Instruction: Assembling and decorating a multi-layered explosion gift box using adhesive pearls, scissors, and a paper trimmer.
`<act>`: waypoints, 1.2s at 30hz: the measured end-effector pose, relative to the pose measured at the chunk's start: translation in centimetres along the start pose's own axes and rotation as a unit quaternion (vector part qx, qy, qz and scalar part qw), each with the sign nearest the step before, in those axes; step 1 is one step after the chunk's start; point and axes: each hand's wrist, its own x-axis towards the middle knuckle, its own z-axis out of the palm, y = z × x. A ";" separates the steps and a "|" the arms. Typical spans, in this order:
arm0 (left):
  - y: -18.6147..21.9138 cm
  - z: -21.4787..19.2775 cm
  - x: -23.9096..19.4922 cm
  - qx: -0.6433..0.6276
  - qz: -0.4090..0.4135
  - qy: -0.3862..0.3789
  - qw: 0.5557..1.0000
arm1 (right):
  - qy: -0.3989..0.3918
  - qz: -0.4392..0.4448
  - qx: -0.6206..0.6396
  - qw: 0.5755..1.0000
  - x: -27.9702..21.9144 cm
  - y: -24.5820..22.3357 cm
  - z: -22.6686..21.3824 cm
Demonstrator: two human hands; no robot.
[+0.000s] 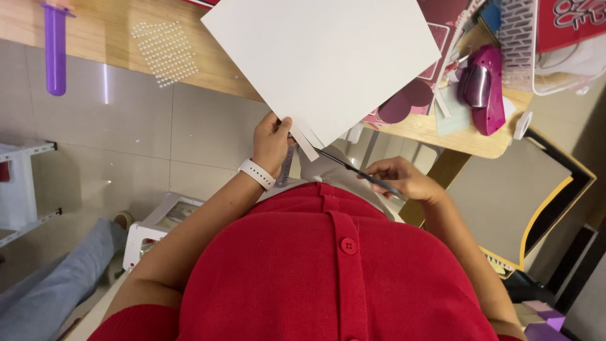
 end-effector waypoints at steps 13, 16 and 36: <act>3.6 -0.2 -3.2 -0.081 0.094 0.029 0.992 | -0.170 0.054 -0.194 0.965 12.5 -13.7 -7.4; 4.4 -0.2 -3.8 -0.107 0.120 0.035 0.986 | -0.206 0.087 -0.179 0.958 15.8 -14.8 -8.2; 1.2 -1.1 -1.0 -0.251 0.134 -0.010 0.959 | -0.313 0.147 -0.088 0.934 21.9 -16.5 -7.6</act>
